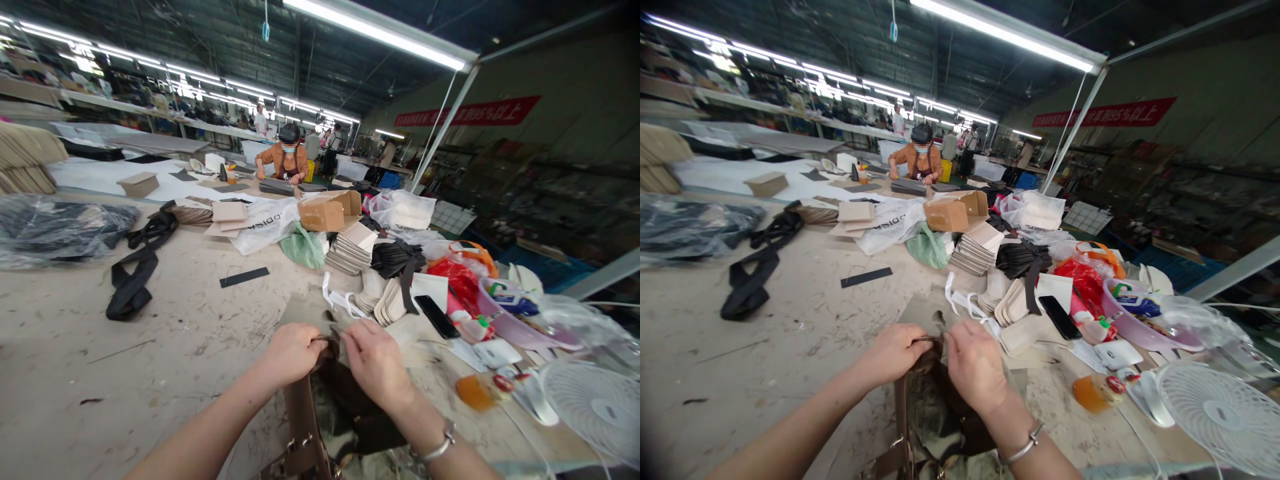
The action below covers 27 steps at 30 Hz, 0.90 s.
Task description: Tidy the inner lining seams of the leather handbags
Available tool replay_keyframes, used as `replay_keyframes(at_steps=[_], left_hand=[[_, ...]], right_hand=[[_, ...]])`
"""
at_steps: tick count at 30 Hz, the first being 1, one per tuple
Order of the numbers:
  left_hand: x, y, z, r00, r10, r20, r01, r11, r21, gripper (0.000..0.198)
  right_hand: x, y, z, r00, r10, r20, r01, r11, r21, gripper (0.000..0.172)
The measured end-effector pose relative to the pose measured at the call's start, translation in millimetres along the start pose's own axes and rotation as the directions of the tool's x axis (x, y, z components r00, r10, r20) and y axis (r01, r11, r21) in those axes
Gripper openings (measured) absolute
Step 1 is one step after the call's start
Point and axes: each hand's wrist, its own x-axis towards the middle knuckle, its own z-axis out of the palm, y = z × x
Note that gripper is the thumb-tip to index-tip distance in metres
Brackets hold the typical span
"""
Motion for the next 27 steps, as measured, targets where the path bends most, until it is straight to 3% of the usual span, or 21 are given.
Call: replay_keyframes(at_steps=[3, 6, 8, 12, 16, 18, 22, 27], left_hand=[[-0.7, -0.8, -0.7, 1.000, 0.003, -0.005, -0.003, 1.000, -0.003, 0.029], [-1.0, -0.7, 0.1, 1.000, -0.009, -0.005, 0.009, 1.000, 0.002, 0.028], [-1.0, -0.1, 1.1, 1.000, -0.012, -0.012, 0.012, 1.000, 0.009, 0.028], [-0.9, 1.0, 1.9, 0.999, 0.002, -0.039, -0.001, 1.000, 0.012, 0.027], [-0.6, 1.9, 0.8, 0.999, -0.016, -0.032, 0.016, 1.000, 0.006, 0.026], [-0.3, 2.2, 0.7, 0.999, -0.017, -0.039, 0.017, 1.000, 0.002, 0.026], [0.0, 1.6, 2.2, 0.999, -0.011, -0.033, 0.010, 0.999, -0.035, 0.025], [-0.8, -2.1, 1.4, 0.999, 0.001, -0.033, -0.004, 0.996, -0.089, 0.027]], right_hand=[[-8.7, 30.1, -9.9, 0.939, 0.343, -0.015, -0.324, 0.899, 0.295, 0.026], [-16.2, 49.9, -19.6, 0.868, 0.493, 0.050, -0.467, 0.780, 0.417, 0.031], [-16.6, 47.7, -23.8, 0.895, 0.445, 0.024, -0.413, 0.808, 0.419, 0.031], [-6.0, 16.5, -21.0, 0.991, 0.131, 0.015, -0.128, 0.934, 0.334, 0.025], [5.5, -10.1, -3.6, 0.989, -0.019, 0.144, -0.005, 0.987, 0.163, 0.019], [8.7, -15.1, 5.2, 0.987, 0.013, 0.162, -0.034, 0.991, 0.128, 0.020], [13.1, -7.0, 10.8, 0.962, 0.245, 0.122, -0.273, 0.895, 0.353, 0.020], [-0.8, 36.8, -5.9, 0.841, 0.534, 0.085, -0.491, 0.688, 0.534, 0.028]])
